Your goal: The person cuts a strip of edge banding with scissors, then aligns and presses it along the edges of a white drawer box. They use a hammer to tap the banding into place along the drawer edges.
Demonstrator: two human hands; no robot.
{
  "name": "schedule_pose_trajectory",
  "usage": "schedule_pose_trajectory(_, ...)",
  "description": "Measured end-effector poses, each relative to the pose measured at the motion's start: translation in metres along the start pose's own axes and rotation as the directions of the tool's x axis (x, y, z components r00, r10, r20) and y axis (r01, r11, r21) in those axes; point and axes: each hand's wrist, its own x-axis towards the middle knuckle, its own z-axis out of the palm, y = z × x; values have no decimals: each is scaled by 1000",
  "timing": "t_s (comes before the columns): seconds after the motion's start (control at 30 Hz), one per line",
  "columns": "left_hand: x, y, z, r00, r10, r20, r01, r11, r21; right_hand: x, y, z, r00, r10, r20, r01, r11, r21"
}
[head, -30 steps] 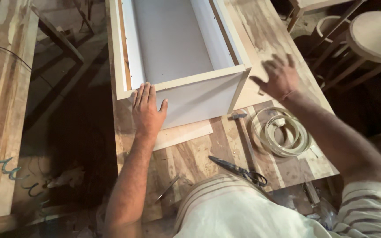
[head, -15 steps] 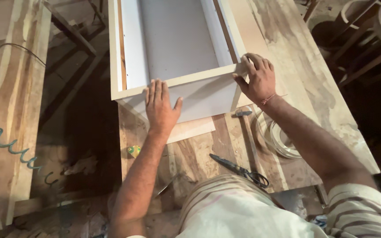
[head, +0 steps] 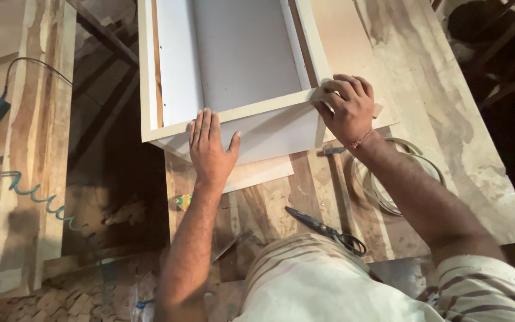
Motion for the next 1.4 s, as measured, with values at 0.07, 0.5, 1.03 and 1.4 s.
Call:
schedule_pose_trajectory(0.07, 0, 1, -2, 1000, 2, 13, -2, 1000, 0, -11, -3, -3, 1000, 10, 15, -11, 998, 55)
schedule_pose_trajectory(0.5, 67, 61, 22, 955, 66, 289, 4, 972, -234, -30, 8, -8, 911, 381, 155, -412, 835, 365)
schedule_pose_trajectory(1.03, 119, 123, 70, 881, 101, 463, 186, 825, -533, -231, 12, -41, 627, 752, 203, -778, 594, 203)
schedule_pose_trajectory(1.4, 118, 115, 89, 898, 143, 416, 127, 821, -556, -229, 23, -29, 653, 692, 308, -756, 571, 320)
